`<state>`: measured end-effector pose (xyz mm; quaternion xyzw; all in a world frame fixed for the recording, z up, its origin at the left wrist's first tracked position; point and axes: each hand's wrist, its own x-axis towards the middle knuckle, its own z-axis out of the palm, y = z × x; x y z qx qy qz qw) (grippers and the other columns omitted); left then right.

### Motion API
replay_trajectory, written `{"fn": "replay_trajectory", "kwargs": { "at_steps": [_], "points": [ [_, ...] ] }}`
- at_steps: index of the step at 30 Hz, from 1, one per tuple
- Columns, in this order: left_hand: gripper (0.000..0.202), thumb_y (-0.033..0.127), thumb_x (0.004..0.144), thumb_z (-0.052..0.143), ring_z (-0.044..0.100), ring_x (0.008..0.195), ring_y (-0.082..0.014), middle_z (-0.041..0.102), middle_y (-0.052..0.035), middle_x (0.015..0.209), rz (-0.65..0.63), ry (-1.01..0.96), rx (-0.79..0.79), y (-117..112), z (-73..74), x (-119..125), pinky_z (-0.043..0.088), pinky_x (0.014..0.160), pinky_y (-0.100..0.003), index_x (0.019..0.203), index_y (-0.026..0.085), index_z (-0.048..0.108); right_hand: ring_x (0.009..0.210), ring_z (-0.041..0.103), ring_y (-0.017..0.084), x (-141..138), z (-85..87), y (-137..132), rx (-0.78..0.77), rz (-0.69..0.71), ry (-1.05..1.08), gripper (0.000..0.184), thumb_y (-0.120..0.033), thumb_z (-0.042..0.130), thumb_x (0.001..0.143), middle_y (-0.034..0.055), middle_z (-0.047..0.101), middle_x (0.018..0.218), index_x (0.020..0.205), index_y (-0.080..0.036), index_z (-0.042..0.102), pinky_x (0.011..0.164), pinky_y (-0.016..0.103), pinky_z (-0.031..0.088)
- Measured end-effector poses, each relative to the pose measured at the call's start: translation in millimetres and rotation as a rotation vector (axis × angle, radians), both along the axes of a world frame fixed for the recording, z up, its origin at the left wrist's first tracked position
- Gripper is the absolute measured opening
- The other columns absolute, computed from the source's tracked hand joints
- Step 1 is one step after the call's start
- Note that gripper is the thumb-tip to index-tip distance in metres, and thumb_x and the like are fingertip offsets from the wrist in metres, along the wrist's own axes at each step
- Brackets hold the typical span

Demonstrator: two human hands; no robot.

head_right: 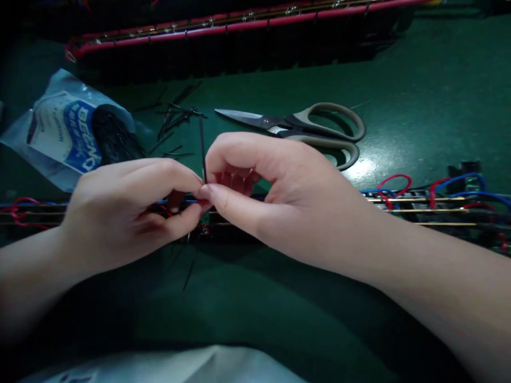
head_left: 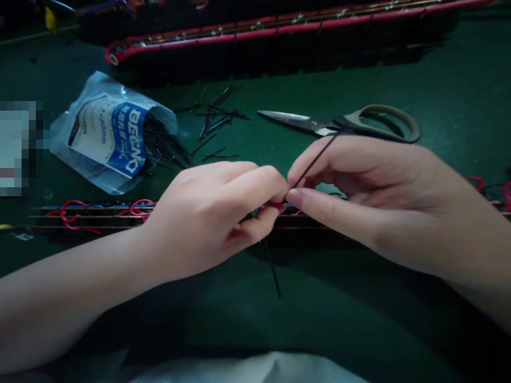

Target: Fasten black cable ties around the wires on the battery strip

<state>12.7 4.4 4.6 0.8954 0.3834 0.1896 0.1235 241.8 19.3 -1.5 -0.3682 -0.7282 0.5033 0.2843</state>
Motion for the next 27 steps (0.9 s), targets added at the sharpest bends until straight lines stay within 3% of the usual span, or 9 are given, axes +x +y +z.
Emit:
{"fn": "replay_trajectory", "kwargs": {
  "at_steps": [4,10,13,16,22,27],
  "points": [
    [0.013,0.015,0.100,0.059,0.064,0.066,-0.0120,0.072,0.0028,0.081,-0.041,-0.035,-0.070,3.3,1.0,0.8,0.048,0.061,-0.027,0.098,0.024,0.070,0.072,0.057,0.004,0.5,-0.1,2.3,-0.031,-0.069,0.001,0.015,-0.023,0.064,0.102,-0.0040,0.063,0.081,0.087,-0.020,0.064,0.065,0.020,0.048],
    [0.023,0.013,0.100,0.061,0.066,0.070,-0.0079,0.077,0.0017,0.102,-0.048,-0.146,-0.113,3.1,-3.2,-1.9,0.059,0.070,-0.020,0.117,0.026,0.069,0.073,0.066,0.006,-0.4,4.6,0.1,-0.260,-0.116,0.081,0.010,-0.017,0.067,0.093,-0.0049,0.068,0.083,0.090,-0.022,0.059,0.062,0.022,0.049],
    [0.025,0.017,0.100,0.065,0.067,0.074,-0.0081,0.075,0.0005,0.105,-0.009,-0.203,-0.185,3.9,-5.7,-6.3,0.057,0.064,-0.019,0.124,0.026,0.068,0.073,0.068,0.009,-1.3,3.5,-0.2,-0.236,-0.114,0.069,0.011,-0.015,0.067,0.092,-0.0041,0.069,0.081,0.095,-0.023,0.060,0.064,0.023,0.051],
    [0.031,0.017,0.100,0.066,0.072,0.088,-0.0102,0.075,0.0011,0.109,0.033,-0.285,-0.258,5.0,-6.0,-9.1,0.062,0.073,-0.020,0.129,0.027,0.064,0.073,0.067,0.008,-1.2,-1.5,1.4,-0.187,-0.100,0.054,0.009,-0.018,0.070,0.093,-0.0038,0.069,0.083,0.095,-0.023,0.062,0.064,0.022,0.051],
    [0.014,0.013,0.103,0.065,0.068,0.083,-0.0053,0.078,0.0068,0.100,0.014,-0.314,-0.109,5.5,0.4,-3.9,0.060,0.075,-0.017,0.100,0.025,0.070,0.075,0.065,0.009,1.1,-4.0,1.9,-0.106,-0.048,0.003,0.007,-0.016,0.068,0.091,-0.0033,0.068,0.084,0.091,-0.023,0.069,0.065,0.022,0.049],
    [0.020,0.007,0.097,0.061,0.070,0.081,-0.0099,0.077,0.0030,0.091,0.080,-0.187,-0.202,12.2,-0.5,0.4,0.058,0.074,-0.021,0.097,0.022,0.074,0.075,0.063,0.007,0.3,1.4,0.6,-0.127,-0.067,0.073,0.007,-0.017,0.071,0.094,-0.0030,0.068,0.088,0.092,-0.022,0.067,0.071,0.023,0.055]
  ]
}}
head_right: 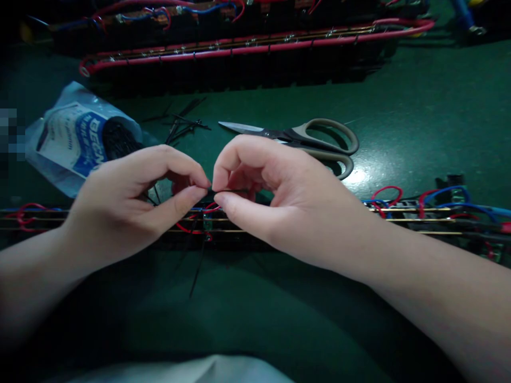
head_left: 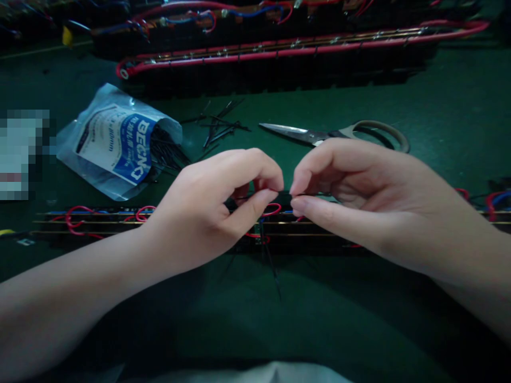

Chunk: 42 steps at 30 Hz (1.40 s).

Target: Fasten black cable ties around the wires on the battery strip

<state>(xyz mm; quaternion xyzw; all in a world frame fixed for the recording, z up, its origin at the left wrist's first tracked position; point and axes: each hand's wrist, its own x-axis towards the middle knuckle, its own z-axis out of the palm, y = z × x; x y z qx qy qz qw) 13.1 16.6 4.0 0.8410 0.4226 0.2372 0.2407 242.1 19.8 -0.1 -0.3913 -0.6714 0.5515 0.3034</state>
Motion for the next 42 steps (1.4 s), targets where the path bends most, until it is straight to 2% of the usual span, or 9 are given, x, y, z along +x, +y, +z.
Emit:
{"fn": "replay_trajectory", "kwargs": {
  "at_steps": [7,13,20,25,27,31,34,38,42],
  "points": [
    [0.025,0.019,0.097,0.056,0.070,0.084,-0.0132,0.079,0.0027,0.093,0.014,0.063,-0.165,7.2,-2.6,-1.1,0.057,0.078,-0.023,0.100,0.025,0.080,0.078,0.069,0.007,-0.7,1.4,-0.5,-0.021,-0.027,0.024,0.006,-0.016,0.071,0.091,-0.0034,0.070,0.085,0.092,-0.022,0.068,0.068,0.019,0.054],
    [0.025,0.015,0.098,0.054,0.071,0.087,-0.0121,0.080,0.0012,0.094,-0.048,0.063,-0.160,7.2,-5.5,-0.9,0.052,0.076,-0.022,0.100,0.021,0.078,0.075,0.071,0.011,-0.7,0.4,1.3,-0.005,-0.013,0.002,0.003,-0.023,0.068,0.092,-0.0012,0.073,0.082,0.090,-0.022,0.066,0.065,0.022,0.056],
    [0.020,0.019,0.100,0.058,0.066,0.080,-0.0098,0.076,0.0023,0.092,-0.049,0.045,-0.170,5.8,-6.5,0.0,0.048,0.069,-0.021,0.106,0.018,0.076,0.072,0.070,0.010,-1.1,-1.2,1.8,-0.001,-0.072,0.044,0.005,-0.021,0.073,0.089,-0.0012,0.072,0.082,0.089,-0.021,0.067,0.061,0.021,0.053],
    [0.036,0.007,0.094,0.045,0.070,0.093,-0.0151,0.078,-0.0017,0.099,-0.090,0.141,-0.253,7.1,-6.1,-0.8,0.052,0.081,-0.027,0.105,0.019,0.077,0.066,0.063,0.007,0.7,-2.1,2.1,0.036,-0.057,0.045,0.009,-0.020,0.077,0.089,-0.0023,0.068,0.079,0.088,-0.020,0.069,0.057,0.020,0.049],
    [0.039,0.008,0.094,0.042,0.070,0.093,-0.0180,0.077,-0.0038,0.098,-0.127,0.193,-0.273,7.3,-5.5,-1.8,0.052,0.082,-0.030,0.102,0.019,0.078,0.066,0.062,0.007,1.8,-0.8,0.9,0.062,-0.040,0.039,0.008,-0.019,0.078,0.090,-0.0021,0.068,0.080,0.088,-0.020,0.070,0.056,0.020,0.048],
    [0.040,0.015,0.100,0.041,0.071,0.097,-0.0204,0.078,-0.0064,0.101,-0.167,0.201,-0.280,7.4,-3.6,-4.4,0.053,0.085,-0.032,0.106,0.019,0.080,0.074,0.065,0.008,3.3,2.8,-3.4,0.055,-0.073,0.040,0.007,-0.019,0.076,0.090,-0.0020,0.068,0.082,0.089,-0.022,0.069,0.069,0.022,0.056],
    [0.037,0.019,0.104,0.043,0.070,0.096,-0.0196,0.078,-0.0061,0.100,-0.188,0.188,-0.280,7.4,-1.6,-6.2,0.051,0.085,-0.031,0.108,0.018,0.080,0.077,0.065,0.009,2.2,3.3,-4.2,0.035,-0.136,0.048,0.008,-0.021,0.075,0.091,-0.0023,0.067,0.084,0.090,-0.024,0.068,0.079,0.025,0.058],
    [0.023,0.027,0.104,0.056,0.066,0.092,-0.0188,0.075,-0.0033,0.095,-0.214,0.209,-0.319,8.0,-0.8,-6.1,0.047,0.081,-0.030,0.109,0.020,0.078,0.073,0.063,0.011,0.2,0.1,-1.5,0.032,-0.182,0.056,0.008,-0.022,0.073,0.092,-0.0016,0.066,0.084,0.089,-0.025,0.066,0.073,0.028,0.055],
    [0.016,0.025,0.103,0.059,0.061,0.092,-0.0182,0.069,-0.0016,0.091,-0.203,0.240,-0.380,9.0,1.7,-4.5,0.044,0.080,-0.029,0.104,0.022,0.075,0.071,0.061,0.010,1.3,-1.6,-3.0,0.033,-0.148,0.047,0.008,-0.022,0.074,0.092,-0.0018,0.066,0.083,0.089,-0.025,0.067,0.072,0.028,0.054]
  ]
}}
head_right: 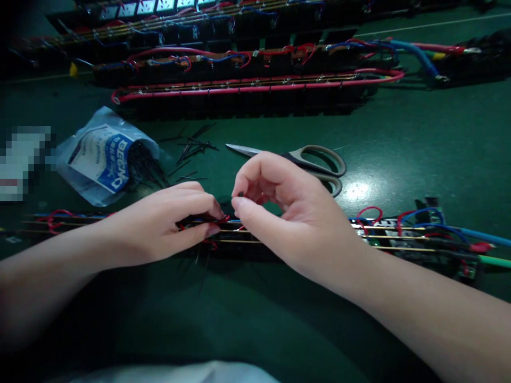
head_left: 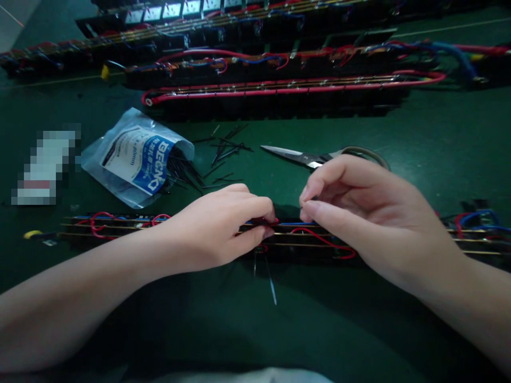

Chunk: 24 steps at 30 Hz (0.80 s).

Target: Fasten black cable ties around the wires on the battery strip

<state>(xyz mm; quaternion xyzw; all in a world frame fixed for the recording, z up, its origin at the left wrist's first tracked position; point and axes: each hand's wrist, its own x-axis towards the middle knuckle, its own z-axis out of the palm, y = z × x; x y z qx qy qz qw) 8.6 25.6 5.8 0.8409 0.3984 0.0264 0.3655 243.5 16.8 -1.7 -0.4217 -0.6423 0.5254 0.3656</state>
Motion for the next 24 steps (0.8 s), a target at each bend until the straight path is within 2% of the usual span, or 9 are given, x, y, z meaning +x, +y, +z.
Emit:
{"fn": "replay_trajectory", "kwargs": {
  "at_steps": [4,10,13,16,17,21,24],
  "points": [
    [0.014,0.025,0.101,0.058,0.060,0.089,-0.0169,0.064,-0.0003,0.088,0.013,0.065,-0.081,2.3,10.2,-4.6,0.044,0.077,-0.027,0.100,0.024,0.072,0.070,0.062,0.009,2.0,3.0,-5.7,0.029,0.043,-0.022,0.007,-0.020,0.071,0.093,-0.0029,0.065,0.081,0.091,-0.024,0.067,0.076,0.026,0.058],
    [0.014,0.033,0.096,0.058,0.060,0.074,-0.0144,0.062,0.0009,0.087,0.048,0.227,-0.164,6.9,21.6,-20.0,0.043,0.068,-0.029,0.091,0.025,0.069,0.080,0.069,0.008,1.0,2.1,-9.9,0.176,0.224,-0.097,0.004,-0.021,0.067,0.097,-0.0019,0.071,0.087,0.093,-0.022,0.068,0.070,0.018,0.057],
    [0.015,0.034,0.096,0.062,0.061,0.081,-0.0173,0.063,-0.0004,0.085,0.042,0.215,-0.042,4.9,18.4,-19.8,0.041,0.071,-0.031,0.087,0.023,0.066,0.077,0.069,0.009,-1.2,1.1,-8.8,0.136,0.193,-0.067,0.006,-0.022,0.069,0.095,-0.0006,0.070,0.085,0.090,-0.022,0.068,0.067,0.018,0.057],
    [0.012,0.031,0.099,0.063,0.063,0.099,-0.0200,0.069,-0.0029,0.102,0.021,0.109,0.079,2.1,11.4,-13.9,0.045,0.084,-0.032,0.100,0.021,0.070,0.070,0.067,0.010,-3.0,1.2,-6.3,0.017,0.131,0.001,0.009,-0.025,0.076,0.092,0.0002,0.068,0.082,0.088,-0.022,0.068,0.061,0.018,0.057],
    [0.012,0.030,0.100,0.064,0.063,0.099,-0.0196,0.069,-0.0030,0.104,0.006,0.086,0.072,1.6,9.0,-11.5,0.046,0.085,-0.032,0.103,0.021,0.070,0.068,0.066,0.010,-3.1,1.0,-5.5,-0.016,0.115,0.023,0.011,-0.027,0.078,0.092,0.0002,0.068,0.081,0.088,-0.023,0.068,0.060,0.019,0.057],
    [0.012,0.030,0.100,0.069,0.060,0.084,-0.0153,0.067,-0.0005,0.093,-0.001,0.044,0.002,2.2,3.0,-4.5,0.043,0.074,-0.028,0.095,0.019,0.069,0.063,0.062,0.010,0.0,-0.7,-4.2,-0.099,0.076,0.071,0.017,-0.035,0.084,0.091,-0.0016,0.066,0.078,0.090,-0.027,0.069,0.054,0.018,0.054],
    [0.009,0.026,0.098,0.072,0.060,0.082,-0.0137,0.067,0.0005,0.090,0.031,0.009,-0.018,1.4,0.8,-3.2,0.043,0.073,-0.026,0.093,0.018,0.072,0.069,0.066,0.008,2.9,1.0,-4.9,-0.054,0.104,0.072,0.013,-0.030,0.084,0.092,-0.0026,0.068,0.082,0.091,-0.029,0.071,0.059,0.014,0.057]
  ]
}}
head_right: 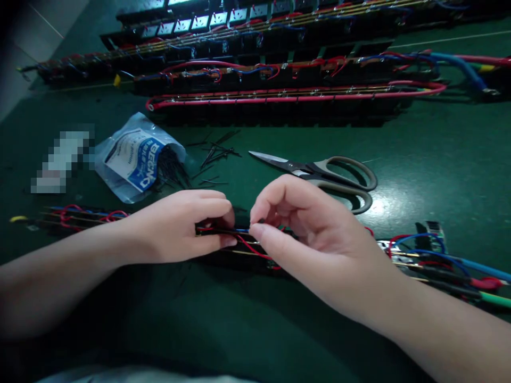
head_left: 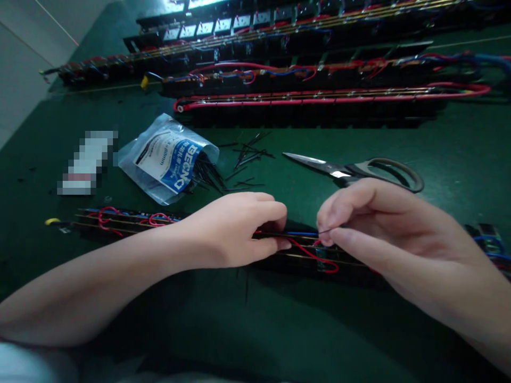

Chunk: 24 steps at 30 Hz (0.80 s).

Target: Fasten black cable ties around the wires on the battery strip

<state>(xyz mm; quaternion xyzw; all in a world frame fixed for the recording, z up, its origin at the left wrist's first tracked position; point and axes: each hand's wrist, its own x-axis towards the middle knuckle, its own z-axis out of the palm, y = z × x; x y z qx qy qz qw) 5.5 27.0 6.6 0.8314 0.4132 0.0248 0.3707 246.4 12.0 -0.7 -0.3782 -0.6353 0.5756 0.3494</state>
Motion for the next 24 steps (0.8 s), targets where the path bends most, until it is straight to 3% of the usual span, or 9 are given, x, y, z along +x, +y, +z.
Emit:
{"fn": "replay_trajectory", "kwargs": {
  "at_steps": [5,13,19,24],
  "points": [
    [0.007,0.016,0.096,0.071,0.065,0.089,-0.0146,0.071,-0.0001,0.093,-0.030,-0.070,0.010,-6.0,-5.1,1.4,0.047,0.078,-0.025,0.099,0.019,0.076,0.078,0.071,0.009,0.7,5.4,-3.5,0.141,0.072,-0.020,0.010,-0.020,0.075,0.094,-0.0031,0.072,0.085,0.090,-0.028,0.070,0.070,0.015,0.061],
    [0.013,0.017,0.098,0.064,0.063,0.087,-0.0124,0.070,-0.0004,0.098,-0.070,-0.113,-0.017,-3.0,0.8,-1.5,0.049,0.077,-0.024,0.106,0.019,0.074,0.076,0.062,0.007,-0.9,-3.0,-0.1,-0.166,-0.084,0.101,0.011,-0.024,0.081,0.091,-0.0016,0.067,0.087,0.088,-0.028,0.072,0.067,0.014,0.053],
    [0.018,0.017,0.101,0.057,0.066,0.092,-0.0127,0.072,-0.0002,0.103,-0.093,-0.129,-0.009,-3.2,2.0,-6.0,0.051,0.081,-0.024,0.109,0.021,0.072,0.070,0.059,0.008,-2.7,4.2,-1.7,-0.183,-0.086,0.046,0.011,-0.022,0.078,0.089,-0.0014,0.067,0.084,0.085,-0.027,0.069,0.057,0.016,0.048],
    [0.015,0.016,0.097,0.061,0.065,0.088,-0.0121,0.071,0.0011,0.099,-0.054,-0.117,-0.053,-2.1,3.3,-2.5,0.051,0.078,-0.024,0.104,0.022,0.073,0.072,0.063,0.010,-3.4,5.2,-5.4,-0.127,-0.089,0.013,0.011,-0.022,0.077,0.089,-0.0006,0.068,0.083,0.086,-0.028,0.069,0.057,0.018,0.051]
  ]
}}
